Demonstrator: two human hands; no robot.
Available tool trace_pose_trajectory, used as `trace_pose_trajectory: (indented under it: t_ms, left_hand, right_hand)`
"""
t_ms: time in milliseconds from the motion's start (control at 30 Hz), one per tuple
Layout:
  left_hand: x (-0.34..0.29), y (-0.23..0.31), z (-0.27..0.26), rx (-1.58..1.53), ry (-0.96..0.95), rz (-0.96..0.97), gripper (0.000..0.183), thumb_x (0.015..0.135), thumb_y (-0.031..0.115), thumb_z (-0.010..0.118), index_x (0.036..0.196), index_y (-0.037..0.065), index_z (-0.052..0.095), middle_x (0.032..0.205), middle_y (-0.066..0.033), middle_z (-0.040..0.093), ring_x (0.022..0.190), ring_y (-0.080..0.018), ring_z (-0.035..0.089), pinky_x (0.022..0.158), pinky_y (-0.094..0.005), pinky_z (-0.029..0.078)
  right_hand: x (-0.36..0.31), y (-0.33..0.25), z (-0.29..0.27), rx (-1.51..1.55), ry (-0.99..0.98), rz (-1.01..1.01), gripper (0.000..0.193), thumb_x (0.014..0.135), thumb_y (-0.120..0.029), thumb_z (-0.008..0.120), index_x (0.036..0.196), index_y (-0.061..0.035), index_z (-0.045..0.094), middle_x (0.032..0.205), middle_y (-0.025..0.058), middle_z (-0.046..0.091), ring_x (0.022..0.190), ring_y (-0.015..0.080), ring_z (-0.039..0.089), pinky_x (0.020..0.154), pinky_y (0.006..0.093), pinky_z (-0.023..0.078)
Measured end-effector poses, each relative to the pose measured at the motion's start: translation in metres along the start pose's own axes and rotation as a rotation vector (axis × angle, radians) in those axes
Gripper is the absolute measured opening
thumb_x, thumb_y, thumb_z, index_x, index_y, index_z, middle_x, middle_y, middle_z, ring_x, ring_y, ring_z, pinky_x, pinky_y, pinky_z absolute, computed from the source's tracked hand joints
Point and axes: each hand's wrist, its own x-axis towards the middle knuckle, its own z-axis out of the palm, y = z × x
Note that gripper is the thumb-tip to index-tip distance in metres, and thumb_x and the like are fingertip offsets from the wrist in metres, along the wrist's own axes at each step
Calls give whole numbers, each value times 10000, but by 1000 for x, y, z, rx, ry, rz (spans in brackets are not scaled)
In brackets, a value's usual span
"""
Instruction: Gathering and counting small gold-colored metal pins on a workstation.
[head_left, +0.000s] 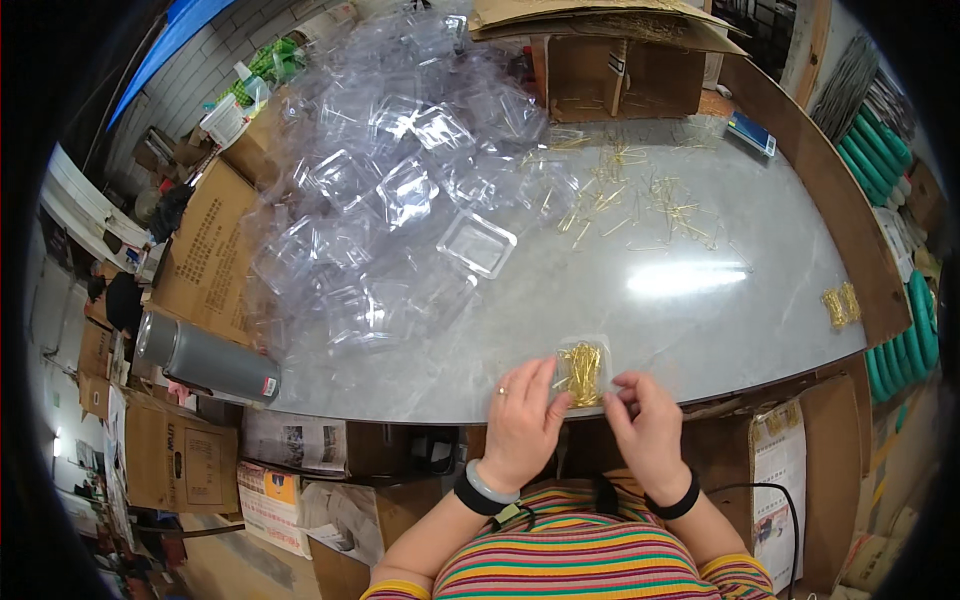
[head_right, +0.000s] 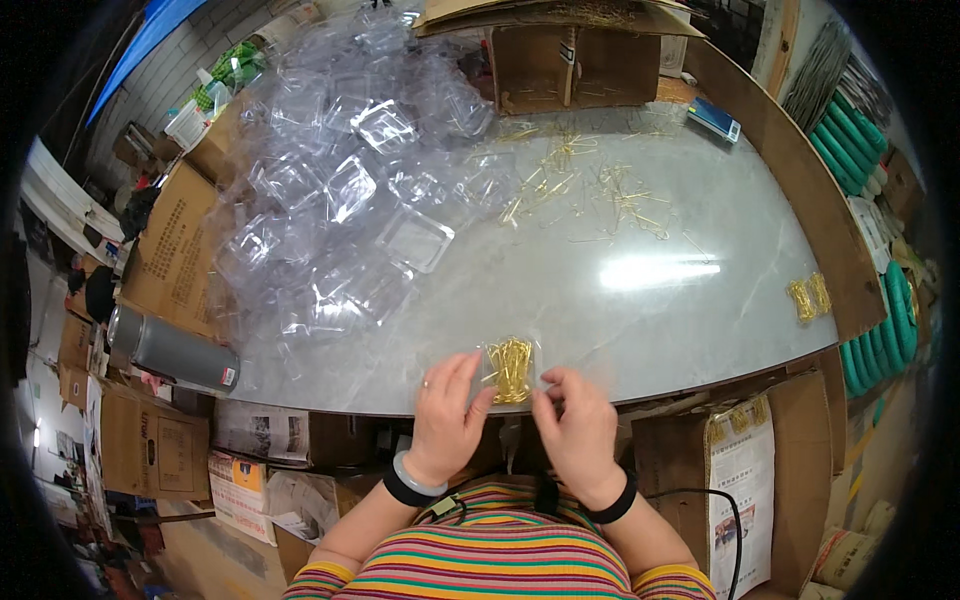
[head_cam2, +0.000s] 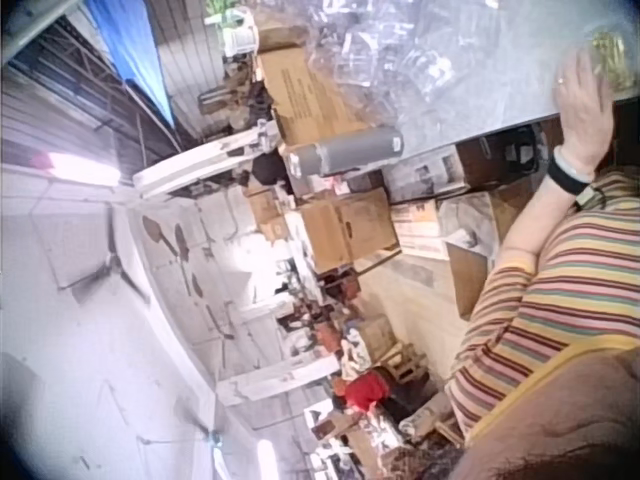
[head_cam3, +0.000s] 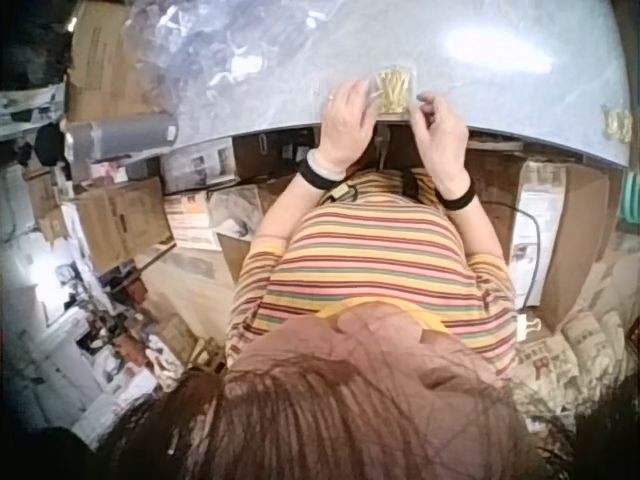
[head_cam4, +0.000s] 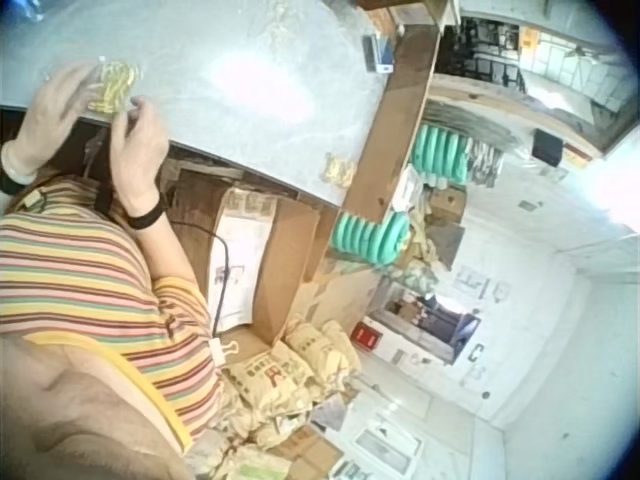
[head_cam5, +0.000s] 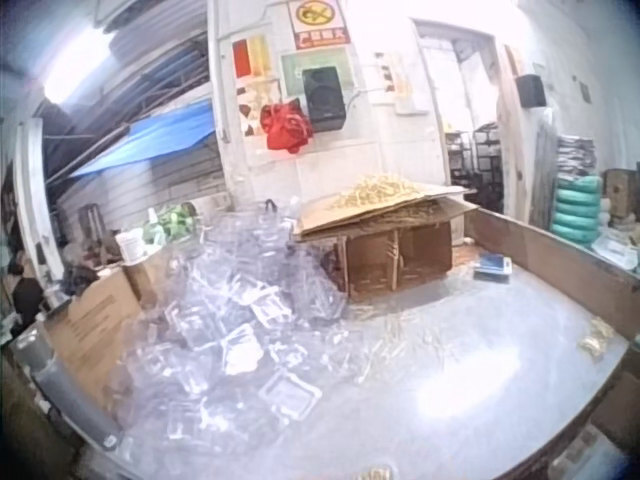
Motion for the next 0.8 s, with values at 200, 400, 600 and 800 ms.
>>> trace_pose_trajectory:
  t_ms: [200, 400, 600, 800]
  left_hand:
    - [-4, 9, 9, 16, 3, 76, 622, 964, 236, 642, 1439, -93, 411, 1456, -268, 434, 1340, -456, 435, 1098, -493, 393]
    - [-4, 7, 15, 3, 16, 100, 638, 933, 217, 674, 1436, -80, 417, 1466, -268, 421, 1359, -461, 419, 1105, -509, 387]
    - [-5, 8, 13, -3, 56, 89, 624, 893, 197, 727, 1399, -59, 467, 1432, -245, 455, 1344, -450, 436, 1099, -509, 395]
    - [-7, 1, 13, -64, 54, 150, 609, 889, 176, 730, 1403, -35, 482, 1404, -218, 484, 1331, -439, 452, 1118, -513, 387]
  right_hand:
    - [1, -4, -3, -21, 54, -236, 257, 878, -62, 691, 1127, -22, 642, 981, 157, 691, 927, 355, 657, 787, 423, 514]
    - [16, 7, 5, 6, -158, -403, 469, 910, -60, 660, 1367, -21, 561, 1339, 136, 623, 1328, 390, 511, 1144, 559, 306]
    - [21, 10, 9, 78, -78, -334, 450, 897, -59, 680, 1333, -20, 574, 1313, 128, 635, 1324, 384, 516, 1136, 558, 325]
    - [24, 16, 5, -46, -176, -401, 473, 873, -72, 710, 1324, -22, 577, 1302, 140, 637, 1326, 386, 509, 1134, 554, 337]
